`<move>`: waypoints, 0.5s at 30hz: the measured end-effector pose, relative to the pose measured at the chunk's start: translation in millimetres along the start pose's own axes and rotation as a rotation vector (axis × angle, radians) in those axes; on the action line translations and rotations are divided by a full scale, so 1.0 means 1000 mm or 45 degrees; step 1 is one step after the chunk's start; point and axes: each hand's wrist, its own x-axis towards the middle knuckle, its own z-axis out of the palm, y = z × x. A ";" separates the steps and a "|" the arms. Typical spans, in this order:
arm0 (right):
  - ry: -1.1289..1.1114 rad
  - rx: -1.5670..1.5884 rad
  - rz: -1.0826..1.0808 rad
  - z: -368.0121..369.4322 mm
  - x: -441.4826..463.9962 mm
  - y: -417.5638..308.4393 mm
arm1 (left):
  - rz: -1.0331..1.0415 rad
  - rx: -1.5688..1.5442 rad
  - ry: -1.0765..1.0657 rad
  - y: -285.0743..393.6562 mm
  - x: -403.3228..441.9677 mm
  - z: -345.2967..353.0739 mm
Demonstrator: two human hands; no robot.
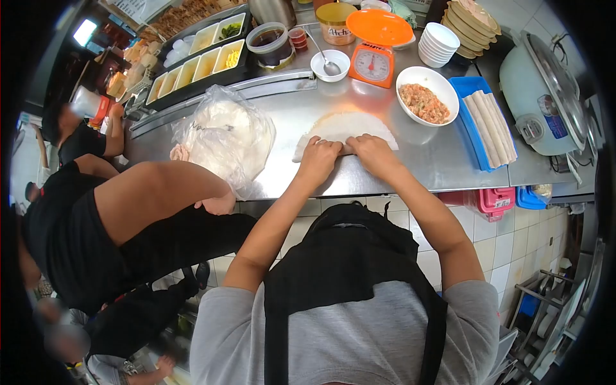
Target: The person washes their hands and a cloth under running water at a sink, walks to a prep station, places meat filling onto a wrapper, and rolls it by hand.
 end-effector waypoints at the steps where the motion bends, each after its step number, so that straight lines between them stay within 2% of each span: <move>1: 0.106 -0.062 -0.088 0.004 -0.001 0.001 | 0.003 0.002 0.002 0.002 -0.001 0.002; 3: 0.218 -0.127 -0.176 0.003 0.001 -0.001 | 0.170 0.352 0.436 0.007 -0.002 0.006; 4: 0.178 -0.209 -0.195 0.002 0.001 -0.002 | 0.172 0.355 0.436 0.007 -0.002 0.008; 5: 0.137 -0.289 -0.213 0.001 0.002 -0.004 | 0.128 0.363 0.307 0.008 -0.001 0.006; 6: 0.139 -0.289 -0.212 0.002 0.003 -0.004 | 0.083 0.371 0.178 0.009 -0.001 0.005; 9: 0.139 -0.279 -0.130 0.004 0.006 -0.003 | -0.005 0.400 0.026 0.012 0.002 -0.003; 10: 0.129 -0.269 -0.129 0.002 0.007 -0.003 | -0.003 0.402 0.027 0.010 0.003 -0.003; 12: 0.121 -0.260 -0.127 0.001 0.008 -0.002 | 0.097 0.444 0.193 0.007 0.003 -0.003; 15: 0.218 -0.291 -0.199 0.001 0.009 0.000 | 0.117 0.476 0.220 0.007 0.005 -0.003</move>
